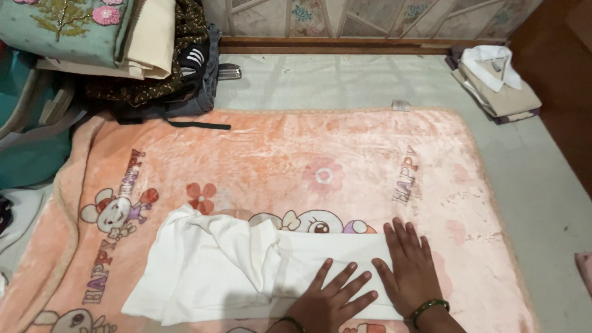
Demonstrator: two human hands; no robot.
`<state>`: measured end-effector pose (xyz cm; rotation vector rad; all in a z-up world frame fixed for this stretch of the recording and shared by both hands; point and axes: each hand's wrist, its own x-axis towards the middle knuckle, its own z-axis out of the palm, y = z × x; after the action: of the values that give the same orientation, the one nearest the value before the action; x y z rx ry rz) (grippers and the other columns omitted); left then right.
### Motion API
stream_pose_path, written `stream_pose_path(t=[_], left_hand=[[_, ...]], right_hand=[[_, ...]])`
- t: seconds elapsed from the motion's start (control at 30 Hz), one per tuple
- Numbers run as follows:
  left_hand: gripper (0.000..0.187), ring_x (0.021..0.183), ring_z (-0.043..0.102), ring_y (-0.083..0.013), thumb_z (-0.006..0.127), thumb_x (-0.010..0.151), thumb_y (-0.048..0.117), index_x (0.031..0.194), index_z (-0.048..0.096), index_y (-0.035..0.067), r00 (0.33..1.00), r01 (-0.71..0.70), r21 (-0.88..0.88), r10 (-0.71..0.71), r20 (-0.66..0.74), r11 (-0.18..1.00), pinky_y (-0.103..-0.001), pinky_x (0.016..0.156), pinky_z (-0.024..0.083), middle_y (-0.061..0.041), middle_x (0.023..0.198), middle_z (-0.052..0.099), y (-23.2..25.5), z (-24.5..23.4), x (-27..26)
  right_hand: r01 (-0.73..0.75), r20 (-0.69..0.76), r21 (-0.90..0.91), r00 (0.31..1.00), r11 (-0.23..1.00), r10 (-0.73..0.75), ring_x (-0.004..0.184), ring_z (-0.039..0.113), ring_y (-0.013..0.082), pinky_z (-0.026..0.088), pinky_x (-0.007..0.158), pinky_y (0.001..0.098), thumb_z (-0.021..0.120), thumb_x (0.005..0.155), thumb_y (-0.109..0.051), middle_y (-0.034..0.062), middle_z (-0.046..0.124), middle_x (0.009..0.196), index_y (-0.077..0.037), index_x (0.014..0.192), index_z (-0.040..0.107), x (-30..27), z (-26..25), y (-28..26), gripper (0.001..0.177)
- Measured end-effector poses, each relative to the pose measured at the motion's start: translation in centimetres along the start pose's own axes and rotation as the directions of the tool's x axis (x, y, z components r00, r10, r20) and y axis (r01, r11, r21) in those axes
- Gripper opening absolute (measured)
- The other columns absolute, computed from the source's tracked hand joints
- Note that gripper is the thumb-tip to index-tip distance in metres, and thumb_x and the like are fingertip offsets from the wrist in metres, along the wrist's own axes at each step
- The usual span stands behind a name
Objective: The person folds a white shirt and a patterned top by hand on a blanket spread on the floor, placing them near a pile of laundry.
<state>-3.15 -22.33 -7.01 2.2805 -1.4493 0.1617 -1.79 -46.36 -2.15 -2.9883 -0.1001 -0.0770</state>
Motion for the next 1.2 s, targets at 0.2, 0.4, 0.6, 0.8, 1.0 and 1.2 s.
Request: stream_pose_path(t=[0.2, 0.4, 0.6, 0.8, 1.0, 1.2], left_hand=[[0.095, 0.153, 0.019, -0.0401, 0.064, 0.074, 0.061, 0.153, 0.044, 0.013, 0.996, 0.027, -0.095, -0.019, 0.082, 0.995, -0.067, 0.117, 0.003, -0.017, 0.165, 0.03, -0.3, -1.2, 0.9], [0.064, 0.158, 0.022, -0.0389, 0.068, 0.087, 0.036, 0.145, 0.057, 0.01, 0.963, 0.189, -0.272, -0.125, 0.237, 0.943, -0.057, 0.124, 0.017, -0.017, 0.163, 0.041, -2.7, -9.5, -5.4], [0.058, 0.152, 0.026, -0.041, 0.073, 0.08, 0.026, 0.137, 0.064, 0.021, 0.801, 0.523, 0.03, -0.503, 0.325, 0.852, -0.053, 0.121, 0.026, -0.012, 0.156, 0.047, -7.6, -18.4, -15.0], [0.06, 0.153, 0.025, -0.037, 0.073, 0.082, 0.034, 0.14, 0.061, 0.027, 0.654, 0.607, 0.276, -0.665, 0.361, 0.746, -0.048, 0.12, 0.032, -0.009, 0.158, 0.043, -6.2, -27.3, -19.5], [0.062, 0.153, 0.028, -0.0344, 0.075, 0.08, 0.04, 0.139, 0.062, 0.028, 0.655, 0.658, 0.249, -0.704, 0.277, 0.71, -0.045, 0.122, 0.033, -0.005, 0.15, 0.056, -3.4, -33.3, -20.1], [0.07, 0.141, 0.047, -0.0307, 0.08, 0.077, 0.044, 0.142, 0.061, 0.026, 0.633, 0.673, 0.218, -0.703, 0.325, 0.707, -0.043, 0.114, 0.041, -0.009, 0.144, 0.06, -2.1, -36.9, -19.0]], right_hand=[[0.045, 0.044, -0.099, 0.998, 0.994, -0.041, 0.153, 0.011, 0.0318, 0.009, 0.12, 0.0504, 0.042, 0.097, -0.051, 0.0119, 0.017, 0.167, -0.012, 0.157, 0.023, 0.5, -0.6, -0.2, 0.075], [-0.149, 0.511, -0.375, 0.79, 0.915, 0.338, 0.159, 0.003, 0.0258, 0.013, 0.125, 0.0555, 0.039, 0.103, -0.054, 0.0018, 0.0, 0.174, -0.021, 0.164, 0.006, 3.2, -4.3, -4.0, 0.077], [-0.188, 0.52, -0.201, 0.811, 0.961, 0.268, 0.154, 0.031, 0.021, 0.028, 0.124, 0.0553, 0.062, 0.091, -0.058, -0.0014, 0.04, 0.163, -0.027, 0.152, 0.047, 4.6, -3.6, -11.9, 0.07], [-0.032, 0.551, -0.172, 0.825, 0.985, 0.123, 0.142, 0.051, 0.0203, 0.039, 0.117, 0.0554, 0.066, 0.088, -0.053, -0.0002, 0.058, 0.149, -0.03, 0.146, 0.056, 0.7, -5.4, -23.5, 0.063], [0.086, 0.586, -0.175, 0.809, 0.981, 0.034, 0.134, 0.057, 0.0252, 0.048, 0.112, 0.039, 0.074, 0.085, -0.05, 0.0075, 0.058, 0.147, -0.021, 0.147, 0.054, -0.1, -6.5, -26.8, 0.072], [0.116, 0.58, -0.171, 0.815, 0.978, 0.004, 0.124, 0.069, 0.0241, 0.052, 0.106, 0.0367, 0.073, 0.081, -0.048, 0.0101, 0.071, 0.134, -0.017, 0.144, 0.057, 2.3, -6.8, -28.5, 0.072]])
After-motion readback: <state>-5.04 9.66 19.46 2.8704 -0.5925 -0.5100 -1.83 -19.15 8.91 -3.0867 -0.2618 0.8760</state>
